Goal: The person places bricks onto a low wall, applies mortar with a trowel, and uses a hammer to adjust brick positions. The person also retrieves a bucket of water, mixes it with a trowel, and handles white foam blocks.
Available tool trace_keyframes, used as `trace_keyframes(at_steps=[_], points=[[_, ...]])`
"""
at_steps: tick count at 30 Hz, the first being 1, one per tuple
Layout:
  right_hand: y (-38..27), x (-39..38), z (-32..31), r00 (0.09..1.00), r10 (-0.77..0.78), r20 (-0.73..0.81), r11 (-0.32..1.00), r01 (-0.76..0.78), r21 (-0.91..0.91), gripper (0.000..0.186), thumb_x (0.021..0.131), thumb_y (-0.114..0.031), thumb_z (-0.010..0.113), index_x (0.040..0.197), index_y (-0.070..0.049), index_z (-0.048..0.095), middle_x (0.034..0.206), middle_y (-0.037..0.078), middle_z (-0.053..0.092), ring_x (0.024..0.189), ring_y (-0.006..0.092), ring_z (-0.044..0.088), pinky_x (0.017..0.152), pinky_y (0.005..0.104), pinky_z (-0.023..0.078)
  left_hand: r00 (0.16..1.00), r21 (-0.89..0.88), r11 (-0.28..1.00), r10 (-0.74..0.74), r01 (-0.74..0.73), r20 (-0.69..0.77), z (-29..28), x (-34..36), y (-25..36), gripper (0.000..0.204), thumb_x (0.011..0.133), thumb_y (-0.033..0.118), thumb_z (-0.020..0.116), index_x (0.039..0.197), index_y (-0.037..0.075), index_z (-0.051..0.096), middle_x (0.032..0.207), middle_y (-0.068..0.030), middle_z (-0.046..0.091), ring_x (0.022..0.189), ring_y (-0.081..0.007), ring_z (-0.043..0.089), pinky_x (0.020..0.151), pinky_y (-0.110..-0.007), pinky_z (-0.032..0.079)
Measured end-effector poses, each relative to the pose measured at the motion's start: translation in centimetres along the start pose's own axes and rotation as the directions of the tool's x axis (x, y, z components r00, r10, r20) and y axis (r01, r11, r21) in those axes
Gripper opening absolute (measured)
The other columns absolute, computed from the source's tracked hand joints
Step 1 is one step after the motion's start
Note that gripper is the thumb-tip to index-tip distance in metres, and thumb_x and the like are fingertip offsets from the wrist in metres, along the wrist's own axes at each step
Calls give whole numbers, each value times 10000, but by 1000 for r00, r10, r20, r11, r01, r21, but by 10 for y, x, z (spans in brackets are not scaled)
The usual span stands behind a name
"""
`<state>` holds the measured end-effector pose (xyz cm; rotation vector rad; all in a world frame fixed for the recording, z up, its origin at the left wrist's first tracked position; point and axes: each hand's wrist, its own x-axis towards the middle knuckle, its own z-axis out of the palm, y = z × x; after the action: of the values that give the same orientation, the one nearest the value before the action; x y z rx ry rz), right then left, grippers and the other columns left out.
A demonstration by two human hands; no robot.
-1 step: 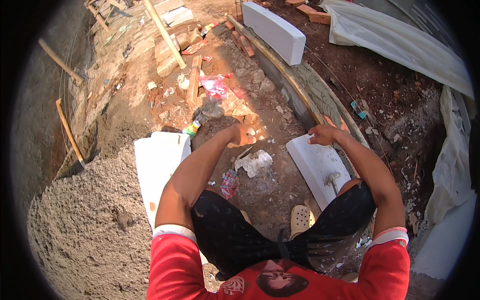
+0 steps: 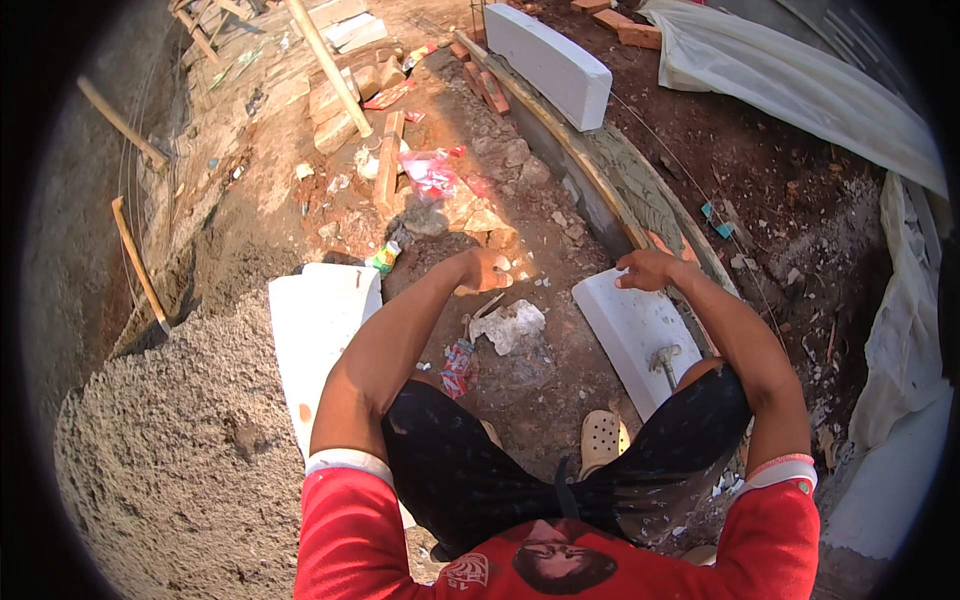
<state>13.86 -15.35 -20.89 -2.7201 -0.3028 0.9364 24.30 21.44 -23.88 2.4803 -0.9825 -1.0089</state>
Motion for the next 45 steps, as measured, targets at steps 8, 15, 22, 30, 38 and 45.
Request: trace_keyframes(at_steps=[8, 15, 22, 30, 38, 45], points=[[-4, -1, -4, 1000, 12, 20, 1000, -12, 4, 618, 933, -467, 601, 1355, -16, 596, 1368, 223, 594, 1313, 393, 524, 1107, 462, 404, 998, 124, 990, 64, -61, -18, -6, -3, 6, 679, 930, 514, 598, 1394, 20, 558, 1286, -252, 639, 1165, -357, 640, 1008, -415, 482], [4, 5, 2, 999, -40, -13, 998, 40, -46, 631, 941, -492, 629, 1365, -27, 584, 1186, 203, 690, 1145, 374, 642, 977, 459, 491, 998, 119, 991, 55, -57, 14, -5, 2, 5, 677, 931, 524, 590, 1382, 19, 570, 1398, -231, 572, 1304, -370, 539, 1096, -430, 418], [10, 11, 8, 999, -44, -18, 999, 44, -29, 639, 936, -501, 633, 1362, -27, 588, 1146, 181, 714, 1128, 347, 654, 958, 446, 503, 999, 135, 990, 26, -29, 24, -5, 2, 7, 653, 947, 498, 588, 1386, 16, 562, 1411, -223, 563, 1325, -366, 522, 1103, -433, 411], [-3, 4, 1, 999, 21, 43, 1000, -21, -1, 587, 937, -464, 605, 1333, -31, 616, 1332, 219, 620, 1273, 388, 559, 1073, 454, 430, 999, 89, 996, 10, -13, 38, -6, 6, 4, 655, 943, 496, 598, 1394, 23, 560, 1413, -220, 565, 1314, -378, 531, 1105, -434, 411], [-4, 3, 0, 999, 7, 46, 1000, -7, -9, 592, 940, -468, 597, 1334, -26, 611, 1330, 225, 619, 1274, 389, 558, 1075, 455, 429, 999, 89, 996, 22, -25, 31, -5, 10, 2, 659, 942, 497, 596, 1393, 18, 561, 1412, -217, 568, 1314, -375, 534, 1108, -433, 409], [9, 11, 8, 1000, -22, -5, 1000, 22, -18, 622, 941, -481, 639, 1356, -21, 588, 1219, 220, 680, 1164, 369, 637, 982, 463, 492, 999, 73, 997, 17, -20, 36, -8, 7, 5, 666, 941, 498, 592, 1397, 14, 556, 1424, -211, 561, 1324, -366, 527, 1111, -425, 406]])
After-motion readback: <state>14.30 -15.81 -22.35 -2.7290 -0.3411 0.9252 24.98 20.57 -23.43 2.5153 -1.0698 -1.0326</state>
